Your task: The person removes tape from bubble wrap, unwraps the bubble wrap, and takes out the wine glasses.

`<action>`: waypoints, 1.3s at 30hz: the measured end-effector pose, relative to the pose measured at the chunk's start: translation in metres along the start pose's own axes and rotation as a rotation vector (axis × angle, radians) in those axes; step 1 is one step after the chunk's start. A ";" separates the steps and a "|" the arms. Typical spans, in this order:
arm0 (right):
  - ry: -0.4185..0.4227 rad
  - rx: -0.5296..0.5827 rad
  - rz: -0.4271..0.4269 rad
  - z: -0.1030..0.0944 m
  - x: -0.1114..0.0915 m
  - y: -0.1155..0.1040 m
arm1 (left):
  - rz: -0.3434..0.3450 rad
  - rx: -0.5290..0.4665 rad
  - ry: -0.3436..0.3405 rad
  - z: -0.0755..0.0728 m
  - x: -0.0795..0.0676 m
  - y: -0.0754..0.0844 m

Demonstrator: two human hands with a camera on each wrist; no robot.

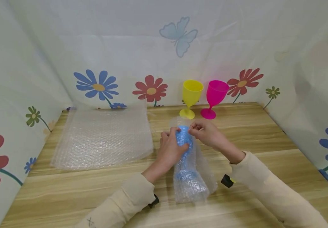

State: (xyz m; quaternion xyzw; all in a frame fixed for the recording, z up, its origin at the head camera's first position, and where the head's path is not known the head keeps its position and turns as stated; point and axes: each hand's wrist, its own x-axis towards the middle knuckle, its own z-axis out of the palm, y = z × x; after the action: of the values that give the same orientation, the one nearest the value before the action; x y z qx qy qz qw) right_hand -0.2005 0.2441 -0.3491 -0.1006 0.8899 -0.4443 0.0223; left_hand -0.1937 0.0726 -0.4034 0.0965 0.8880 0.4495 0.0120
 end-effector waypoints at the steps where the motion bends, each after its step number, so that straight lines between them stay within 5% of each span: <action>1: 0.020 -0.024 -0.003 0.001 0.000 -0.001 | -0.002 -0.003 -0.001 0.001 0.000 0.000; 7: 0.033 0.049 0.083 -0.001 0.000 -0.001 | -0.006 0.014 0.008 0.003 0.001 0.000; 18: -0.030 0.533 0.149 -0.005 0.004 0.023 | -0.042 0.054 0.022 0.000 0.004 0.001; 25: -0.033 0.667 0.169 0.000 -0.001 0.031 | 0.038 0.157 0.095 0.003 0.009 -0.003; 30: 0.032 0.814 0.170 0.005 -0.008 0.036 | 0.057 0.275 0.086 0.004 0.010 0.001; 39: 0.081 1.011 0.117 0.013 -0.013 0.044 | 0.109 0.319 0.055 0.005 0.006 0.009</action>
State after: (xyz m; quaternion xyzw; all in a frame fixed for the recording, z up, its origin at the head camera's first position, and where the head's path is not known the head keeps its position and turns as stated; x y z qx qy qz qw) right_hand -0.1935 0.2624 -0.3922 -0.0098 0.5678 -0.8210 0.0588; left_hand -0.1975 0.0823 -0.3989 0.1328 0.9415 0.3053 -0.0524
